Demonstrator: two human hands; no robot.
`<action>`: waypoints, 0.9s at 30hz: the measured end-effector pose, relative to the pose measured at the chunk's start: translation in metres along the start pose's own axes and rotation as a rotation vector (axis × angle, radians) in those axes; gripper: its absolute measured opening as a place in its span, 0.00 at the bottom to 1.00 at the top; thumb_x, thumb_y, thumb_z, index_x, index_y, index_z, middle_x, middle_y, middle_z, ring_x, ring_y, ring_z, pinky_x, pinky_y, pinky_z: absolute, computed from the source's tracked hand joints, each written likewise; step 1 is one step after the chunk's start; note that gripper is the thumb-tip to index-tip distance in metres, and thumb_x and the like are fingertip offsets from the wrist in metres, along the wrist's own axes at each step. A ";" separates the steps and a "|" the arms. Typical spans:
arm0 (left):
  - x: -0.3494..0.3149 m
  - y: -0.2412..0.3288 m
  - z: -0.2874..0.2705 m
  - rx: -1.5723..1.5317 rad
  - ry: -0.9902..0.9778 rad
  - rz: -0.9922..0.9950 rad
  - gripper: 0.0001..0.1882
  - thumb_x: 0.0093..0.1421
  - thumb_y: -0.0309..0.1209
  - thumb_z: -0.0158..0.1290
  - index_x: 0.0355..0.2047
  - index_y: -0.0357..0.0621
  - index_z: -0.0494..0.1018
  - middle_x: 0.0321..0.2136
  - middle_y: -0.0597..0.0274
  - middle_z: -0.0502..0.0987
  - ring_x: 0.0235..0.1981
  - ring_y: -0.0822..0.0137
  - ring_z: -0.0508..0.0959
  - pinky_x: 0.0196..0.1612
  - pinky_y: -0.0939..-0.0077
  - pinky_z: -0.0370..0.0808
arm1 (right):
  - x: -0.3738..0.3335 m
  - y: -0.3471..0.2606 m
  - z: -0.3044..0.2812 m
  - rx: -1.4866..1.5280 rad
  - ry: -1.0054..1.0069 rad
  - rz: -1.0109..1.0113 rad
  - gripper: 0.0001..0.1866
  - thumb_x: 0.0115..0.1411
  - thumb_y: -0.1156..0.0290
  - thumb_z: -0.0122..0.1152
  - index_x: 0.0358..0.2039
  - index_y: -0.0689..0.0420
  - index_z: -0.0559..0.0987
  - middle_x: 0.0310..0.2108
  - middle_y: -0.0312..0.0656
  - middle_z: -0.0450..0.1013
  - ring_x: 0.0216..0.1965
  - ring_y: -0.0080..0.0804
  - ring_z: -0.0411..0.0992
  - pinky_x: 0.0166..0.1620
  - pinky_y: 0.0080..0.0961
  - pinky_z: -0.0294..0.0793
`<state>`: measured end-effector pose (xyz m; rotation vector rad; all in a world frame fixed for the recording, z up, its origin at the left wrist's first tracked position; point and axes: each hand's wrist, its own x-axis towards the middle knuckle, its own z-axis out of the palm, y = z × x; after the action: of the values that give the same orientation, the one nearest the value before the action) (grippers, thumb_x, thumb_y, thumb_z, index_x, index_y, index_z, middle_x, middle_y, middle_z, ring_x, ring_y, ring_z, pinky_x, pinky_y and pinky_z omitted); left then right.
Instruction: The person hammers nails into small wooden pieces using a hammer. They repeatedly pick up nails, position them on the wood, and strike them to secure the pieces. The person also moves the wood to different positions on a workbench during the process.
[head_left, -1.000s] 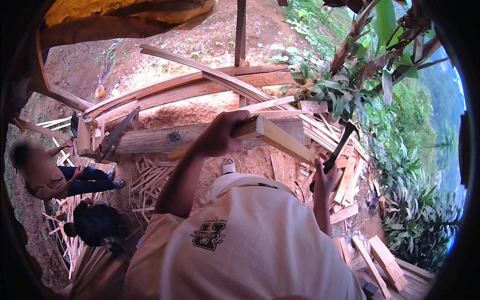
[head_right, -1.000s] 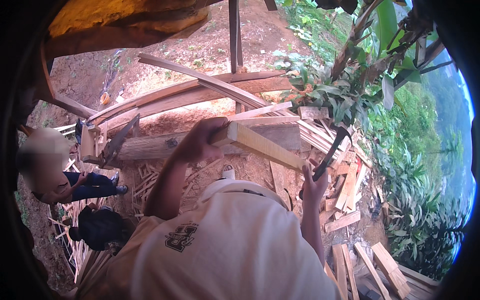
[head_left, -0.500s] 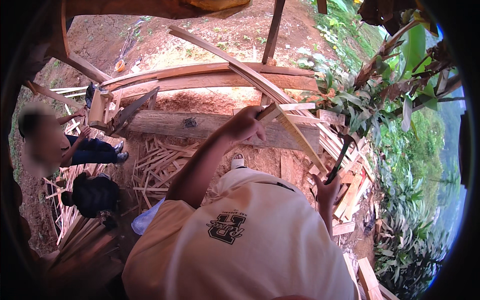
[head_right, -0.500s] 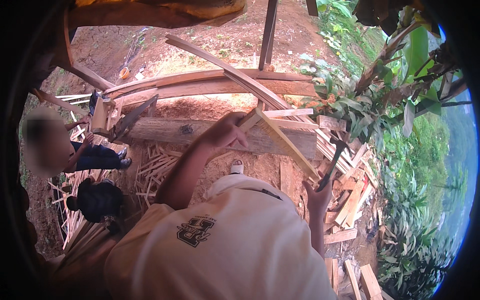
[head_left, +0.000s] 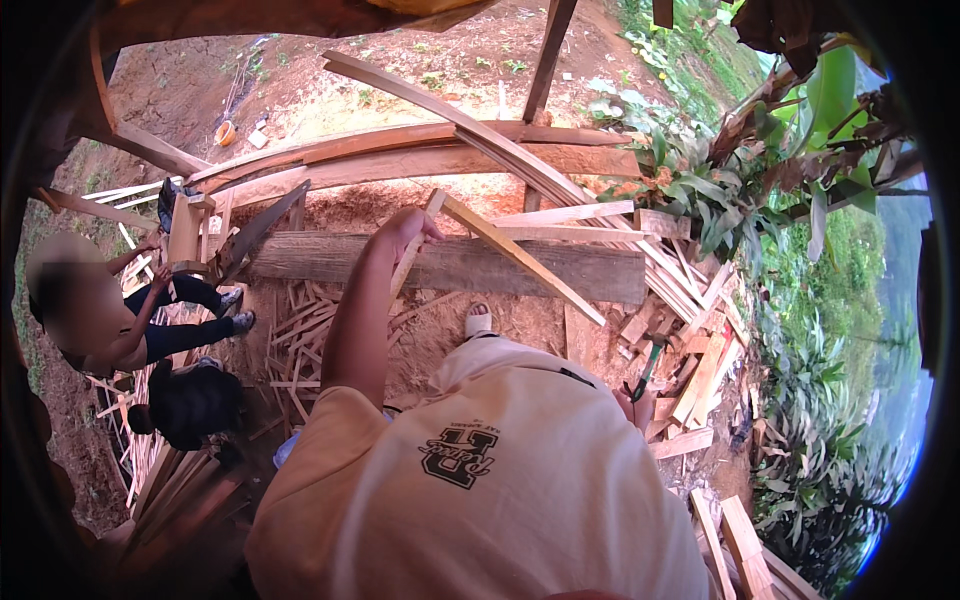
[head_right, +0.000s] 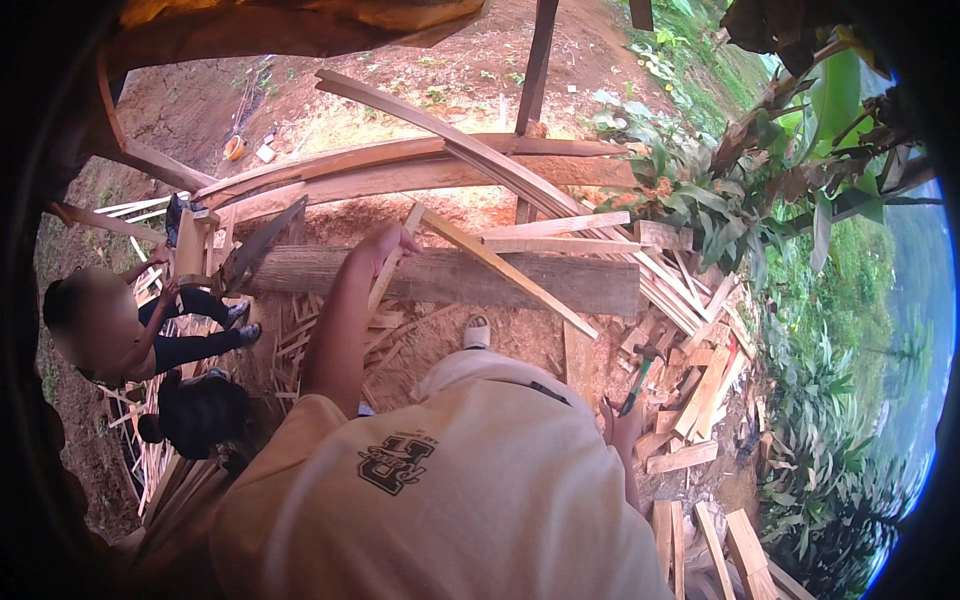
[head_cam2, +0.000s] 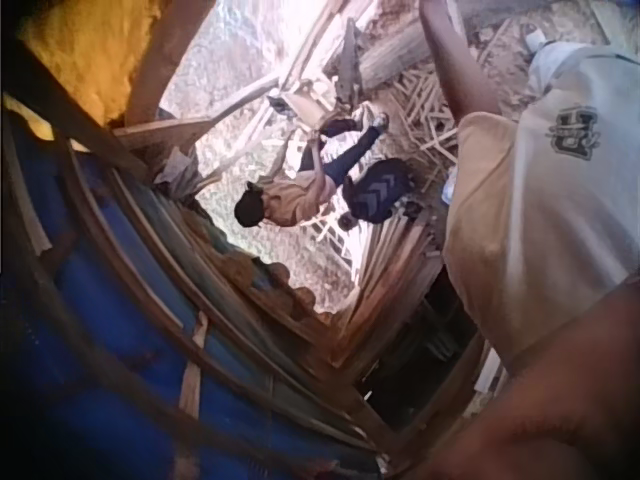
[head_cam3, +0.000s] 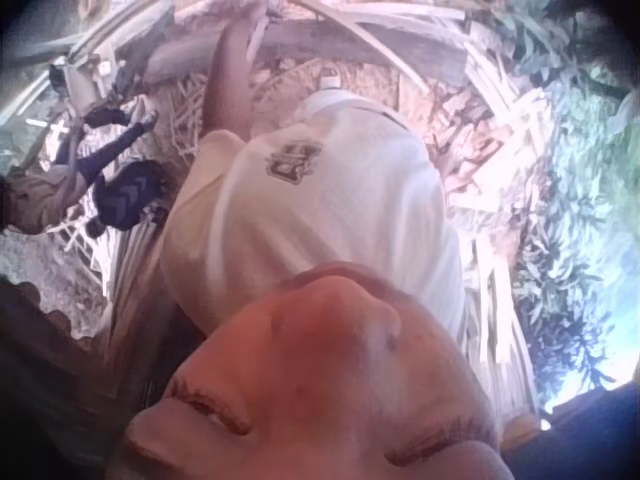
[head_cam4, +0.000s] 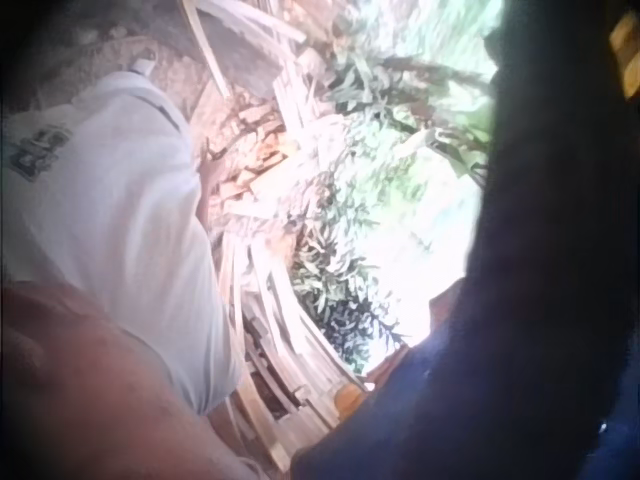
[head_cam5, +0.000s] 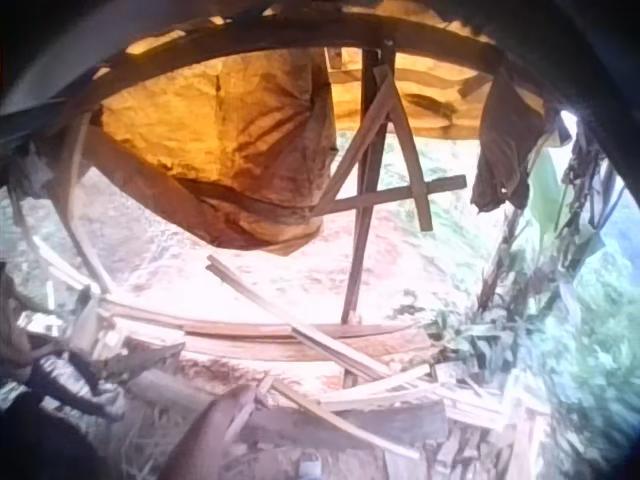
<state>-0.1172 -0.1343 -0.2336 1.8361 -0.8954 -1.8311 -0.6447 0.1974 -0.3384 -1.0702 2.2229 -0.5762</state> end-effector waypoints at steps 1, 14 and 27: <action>0.006 0.001 -0.010 -0.032 0.021 -0.011 0.05 0.54 0.25 0.58 0.27 0.35 0.78 0.22 0.58 0.72 0.20 0.64 0.71 0.22 0.67 0.68 | -0.005 0.005 0.005 -0.004 0.009 0.017 0.18 0.52 0.62 0.82 0.33 0.62 0.83 0.31 0.45 0.81 0.34 0.37 0.79 0.41 0.35 0.77; 0.123 0.021 -0.118 -0.175 -0.186 -0.221 0.08 0.58 0.29 0.53 0.36 0.38 0.71 0.20 0.65 0.68 0.17 0.70 0.66 0.19 0.72 0.62 | -0.100 0.064 0.050 -0.169 0.028 0.612 0.19 0.47 0.61 0.84 0.27 0.60 0.82 0.28 0.48 0.82 0.34 0.44 0.83 0.40 0.41 0.80; 0.226 -0.015 -0.131 0.202 -0.012 0.075 0.14 0.54 0.29 0.67 0.37 0.32 0.80 0.31 0.54 0.84 0.33 0.63 0.83 0.39 0.65 0.78 | -0.222 0.139 0.047 -0.423 0.093 0.717 0.19 0.49 0.59 0.80 0.28 0.61 0.82 0.29 0.53 0.80 0.33 0.50 0.82 0.43 0.43 0.79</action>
<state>0.0005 -0.2980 -0.4010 1.8817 -1.1750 -1.7638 -0.5780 0.4510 -0.3841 -0.3534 2.6524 0.1648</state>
